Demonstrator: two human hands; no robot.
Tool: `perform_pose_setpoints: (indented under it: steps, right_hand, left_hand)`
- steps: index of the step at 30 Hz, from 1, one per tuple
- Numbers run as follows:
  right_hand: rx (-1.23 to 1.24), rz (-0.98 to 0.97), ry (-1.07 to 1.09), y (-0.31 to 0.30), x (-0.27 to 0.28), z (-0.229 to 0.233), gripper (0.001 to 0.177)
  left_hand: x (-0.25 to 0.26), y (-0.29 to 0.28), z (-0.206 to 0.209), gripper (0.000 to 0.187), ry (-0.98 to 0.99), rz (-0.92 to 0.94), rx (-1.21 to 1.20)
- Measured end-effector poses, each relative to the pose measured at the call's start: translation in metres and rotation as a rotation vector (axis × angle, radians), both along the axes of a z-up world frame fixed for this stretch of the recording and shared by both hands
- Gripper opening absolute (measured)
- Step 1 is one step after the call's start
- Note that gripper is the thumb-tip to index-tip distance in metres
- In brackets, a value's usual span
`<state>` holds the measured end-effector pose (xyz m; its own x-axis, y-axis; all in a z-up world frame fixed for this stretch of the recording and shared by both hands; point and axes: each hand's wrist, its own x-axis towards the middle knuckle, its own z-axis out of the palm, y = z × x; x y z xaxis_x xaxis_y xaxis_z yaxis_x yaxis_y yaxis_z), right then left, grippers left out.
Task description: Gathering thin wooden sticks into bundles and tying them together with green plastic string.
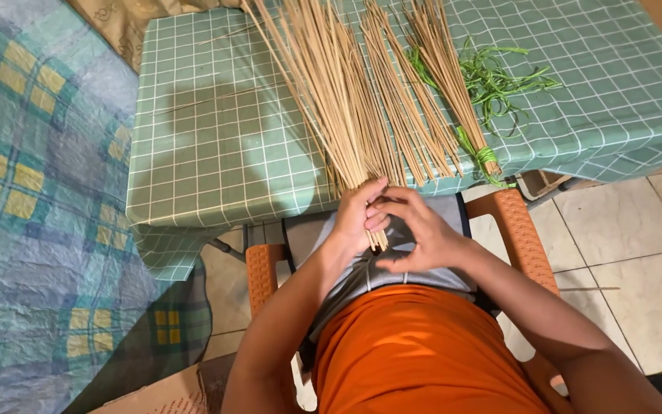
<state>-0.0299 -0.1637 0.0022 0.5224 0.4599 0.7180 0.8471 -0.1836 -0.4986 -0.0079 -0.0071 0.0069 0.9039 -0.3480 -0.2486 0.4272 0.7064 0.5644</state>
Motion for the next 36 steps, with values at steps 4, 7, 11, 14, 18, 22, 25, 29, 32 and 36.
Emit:
perform_pose_setpoints:
  steps: [4,7,11,14,18,22,25,29,32,36]
  right_hand:
    - [0.023,0.014,0.015,0.000,0.004,-0.009,0.074]
    - [0.060,-0.038,0.001,-0.001,0.004,-0.019,0.068]
    - [-0.082,0.006,0.099,-0.010,0.006,0.014,0.087]
    - [-0.219,-0.110,-0.024,-0.025,0.015,0.031,0.066]
    - [-0.589,-0.440,-0.261,-0.044,0.033,0.009,0.056]
    - [-0.648,-0.611,-0.342,-0.058,0.052,-0.026,0.022]
    - [-0.434,-0.576,-0.444,-0.067,0.069,-0.051,0.013]
    - [-0.133,-0.557,-0.554,-0.059,0.066,-0.041,0.009]
    - [-0.034,-0.628,-0.641,-0.060,0.064,-0.035,0.003]
    - [0.001,-0.594,-0.690,-0.067,0.065,-0.062,0.011]
  left_hand:
    - [-0.002,-0.001,0.000,0.043,0.008,0.016,0.007]
    - [-0.006,-0.002,0.007,0.045,0.022,0.016,0.010]
    - [0.001,0.005,0.009,0.047,-0.004,0.047,0.082]
    - [0.013,0.019,-0.006,0.045,-0.013,0.062,0.075]
    - [0.022,0.029,-0.007,0.045,0.003,0.129,0.054]
    - [0.022,0.029,-0.009,0.045,0.009,0.130,0.046]
    - [0.023,0.027,-0.011,0.045,0.012,0.131,0.052]
    - [0.023,0.026,-0.011,0.044,0.016,0.136,0.044]
    - [0.022,0.023,-0.015,0.044,0.019,0.157,0.056]
    - [0.019,0.019,-0.011,0.044,0.009,0.163,0.080]
